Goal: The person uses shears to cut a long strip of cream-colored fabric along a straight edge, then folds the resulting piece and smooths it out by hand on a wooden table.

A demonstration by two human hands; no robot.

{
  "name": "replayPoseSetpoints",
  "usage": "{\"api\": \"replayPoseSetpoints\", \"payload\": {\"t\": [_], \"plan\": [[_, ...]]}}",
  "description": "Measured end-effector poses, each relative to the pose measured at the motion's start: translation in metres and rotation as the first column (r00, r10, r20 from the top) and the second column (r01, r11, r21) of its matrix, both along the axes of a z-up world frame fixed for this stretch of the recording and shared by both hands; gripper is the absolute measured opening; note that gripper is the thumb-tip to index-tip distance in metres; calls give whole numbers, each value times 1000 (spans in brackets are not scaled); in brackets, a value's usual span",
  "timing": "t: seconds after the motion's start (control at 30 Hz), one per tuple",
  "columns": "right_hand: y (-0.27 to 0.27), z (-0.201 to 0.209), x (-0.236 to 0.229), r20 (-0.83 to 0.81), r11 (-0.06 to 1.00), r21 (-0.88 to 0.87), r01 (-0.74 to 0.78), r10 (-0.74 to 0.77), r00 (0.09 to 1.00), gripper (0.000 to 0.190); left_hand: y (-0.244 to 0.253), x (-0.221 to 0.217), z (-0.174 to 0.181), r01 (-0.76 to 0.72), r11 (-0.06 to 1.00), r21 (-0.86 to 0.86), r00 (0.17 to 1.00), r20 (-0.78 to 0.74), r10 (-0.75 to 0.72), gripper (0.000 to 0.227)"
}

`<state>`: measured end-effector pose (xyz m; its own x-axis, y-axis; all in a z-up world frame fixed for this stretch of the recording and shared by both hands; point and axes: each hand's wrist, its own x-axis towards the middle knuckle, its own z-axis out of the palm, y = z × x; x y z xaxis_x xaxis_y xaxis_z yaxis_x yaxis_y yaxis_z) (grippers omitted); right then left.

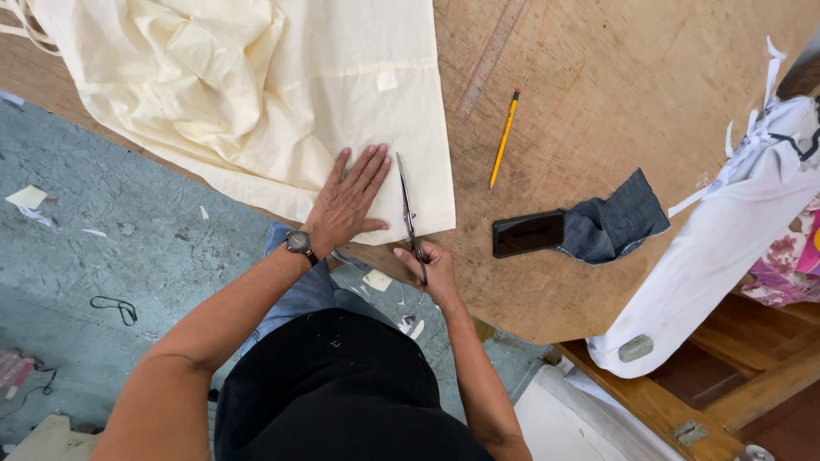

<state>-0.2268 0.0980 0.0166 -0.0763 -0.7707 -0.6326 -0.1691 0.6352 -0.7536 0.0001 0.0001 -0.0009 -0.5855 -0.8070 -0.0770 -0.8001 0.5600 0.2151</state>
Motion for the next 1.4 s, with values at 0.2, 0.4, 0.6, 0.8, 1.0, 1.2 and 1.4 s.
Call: {"api": "replayPoseSetpoints", "payload": {"t": [0.2, 0.4, 0.6, 0.8, 1.0, 1.2, 1.4], "plan": [[-4, -20, -7, 25, 999, 20, 46, -47, 999, 49, 0, 1, -2, -9, 999, 37, 997, -74, 11, 122], [-12, -23, -6, 12, 1000, 14, 24, -24, 1000, 49, 2, -1, -2, -24, 999, 23, 997, -70, 26, 125], [-15, -21, -2, 3, 1000, -5, 17, -17, 1000, 48, 0, 0, 0, -27, 999, 47, 996, -82, 31, 124], [-17, -10, 1, -5, 1000, -7, -10, 10, 1000, 48, 0, -1, 1, -26, 998, 54, 996, -89, 31, 123], [-27, -15, 1, 42, 999, 9, 48, -48, 998, 51, -1, -3, -1, -32, 997, 76, 995, -88, 38, 123], [-34, -13, 5, 22, 1000, 14, 27, -28, 999, 48, -1, -2, -1, -35, 996, 84, 990, -133, 46, 123], [-34, -18, 3, -5, 1000, 28, 3, -3, 1000, 48, -1, -1, -1, -34, 997, 70, 996, -76, 39, 124]]}}
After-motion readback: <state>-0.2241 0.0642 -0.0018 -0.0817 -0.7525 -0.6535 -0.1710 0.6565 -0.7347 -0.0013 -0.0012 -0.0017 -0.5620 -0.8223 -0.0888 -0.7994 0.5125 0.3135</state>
